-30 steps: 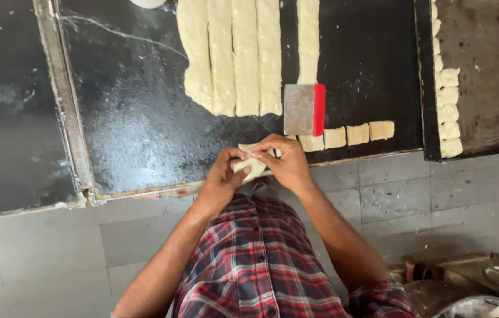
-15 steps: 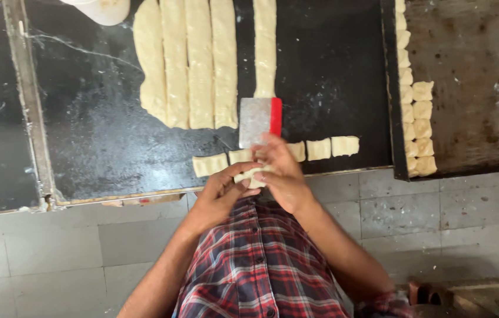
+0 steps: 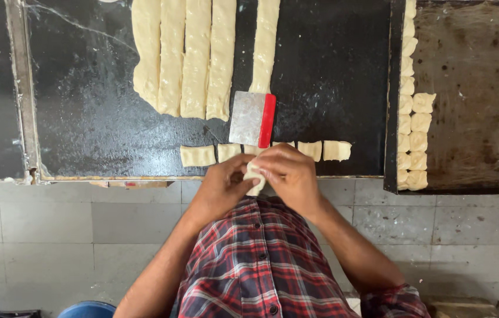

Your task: The person cuts long strips of dough into smaller pieces using a bench scraper and arranges them on a baking tray. They repeatedly pick up dough pieces, shape them by hand, and place them in rows on the tray.

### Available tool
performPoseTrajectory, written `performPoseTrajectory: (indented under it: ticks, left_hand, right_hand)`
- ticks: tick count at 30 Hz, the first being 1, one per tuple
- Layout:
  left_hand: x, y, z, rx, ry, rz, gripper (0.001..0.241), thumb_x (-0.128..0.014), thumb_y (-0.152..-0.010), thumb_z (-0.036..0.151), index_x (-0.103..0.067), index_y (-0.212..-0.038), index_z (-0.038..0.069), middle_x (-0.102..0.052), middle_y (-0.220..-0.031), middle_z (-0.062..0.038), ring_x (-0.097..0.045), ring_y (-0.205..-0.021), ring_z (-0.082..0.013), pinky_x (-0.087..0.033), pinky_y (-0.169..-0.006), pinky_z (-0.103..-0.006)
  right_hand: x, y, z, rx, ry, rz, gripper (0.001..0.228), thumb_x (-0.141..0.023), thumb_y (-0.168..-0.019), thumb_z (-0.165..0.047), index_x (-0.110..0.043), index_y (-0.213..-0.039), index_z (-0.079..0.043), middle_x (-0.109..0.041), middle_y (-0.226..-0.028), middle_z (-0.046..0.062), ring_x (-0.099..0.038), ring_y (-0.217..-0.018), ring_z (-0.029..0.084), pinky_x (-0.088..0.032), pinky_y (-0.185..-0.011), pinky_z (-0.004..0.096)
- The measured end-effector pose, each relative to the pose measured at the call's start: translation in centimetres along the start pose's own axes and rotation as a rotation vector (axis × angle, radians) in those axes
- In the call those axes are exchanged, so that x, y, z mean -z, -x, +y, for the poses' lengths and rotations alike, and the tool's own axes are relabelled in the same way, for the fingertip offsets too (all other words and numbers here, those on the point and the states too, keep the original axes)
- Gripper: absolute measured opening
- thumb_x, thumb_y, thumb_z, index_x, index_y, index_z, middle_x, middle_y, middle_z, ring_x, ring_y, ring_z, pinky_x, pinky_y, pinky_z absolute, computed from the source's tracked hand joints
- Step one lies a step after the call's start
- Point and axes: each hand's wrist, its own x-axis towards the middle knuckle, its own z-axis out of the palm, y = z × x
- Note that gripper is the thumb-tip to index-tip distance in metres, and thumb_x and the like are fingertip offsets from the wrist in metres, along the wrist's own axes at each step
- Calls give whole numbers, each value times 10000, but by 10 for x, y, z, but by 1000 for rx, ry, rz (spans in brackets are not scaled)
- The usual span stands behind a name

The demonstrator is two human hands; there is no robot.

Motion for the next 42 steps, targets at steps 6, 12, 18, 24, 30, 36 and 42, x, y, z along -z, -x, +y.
performPoseTrajectory:
  ticks: [6, 12, 18, 24, 30, 36, 42]
  left_hand:
    - [-10, -15, -20, -19, 1072, -161, 351, -479, -1062, 130, -568, -1375, 1, -686, -1197, -112, -684, -1050, -169, -590, -876, -282]
    - [2, -10, -16, -186, 758, -253, 375, -469, -1044, 66, -526, -1410, 16, -634, -1279, -96, -655, -1118, -158, -588, -988, -314]
    - [12, -16, 4, -164, 438, -248, 391, -558, -1048, 40, -553, -1436, 1, -663, -1261, -167, -615, -984, -162, -533, -816, -307]
    - [-25, -44, 36, -366, 554, -298, 499, -541, -1050, 125, -368, -1503, 6, -535, -1455, -164, -658, -1163, -181, -605, -913, -309]
    - [-92, -78, 61, -239, 470, -243, 729, -400, -1037, 436, -161, -1618, 65, -468, -1544, -196, -730, -1104, -264, -629, -867, -334]
    - [-121, -99, 64, -183, 477, -111, 622, -448, -1048, 324, -253, -1575, 58, -491, -1544, -177, -702, -1129, -263, -588, -892, -354]
    - [-123, -87, 44, -122, 573, 81, 487, -494, -1039, 211, -418, -1491, 47, -579, -1455, -151, -671, -1148, -234, -549, -947, -363]
  right_hand:
    - [-3, 8, -12, 318, 464, 43, 546, -815, -702, -288, -747, -1206, -90, -539, -1428, 175, -488, -1325, 354, -435, -1093, 548]
    - [-11, 5, -14, 36, -45, 159, 696, -844, -863, -225, -487, -1457, -292, -422, -1601, 93, -413, -1493, 256, -460, -1158, 477]
    - [-23, 0, -11, -688, -1553, 111, 970, -790, -867, -212, -221, -1641, -80, -473, -1530, 209, -526, -1340, 322, -490, -1080, 488]
    - [49, 19, 15, -592, -806, 52, 597, -705, -938, -54, -495, -1497, -42, -601, -1423, 119, -615, -1274, 209, -532, -1061, 381]
    - [164, 33, 94, -674, -612, 140, 378, -668, -885, 121, -692, -1243, 4, -734, -1212, 94, -708, -1115, 187, -597, -965, 331]
    - [328, 1, 212, -646, -303, 310, 320, -673, -958, 66, -687, -1266, -20, -751, -1137, 82, -709, -1010, 145, -591, -900, 285]
    - [331, -16, 233, -750, 327, 21, 418, -840, -909, -111, -707, -1302, -63, -742, -1068, 112, -678, -877, 163, -549, -745, 298]
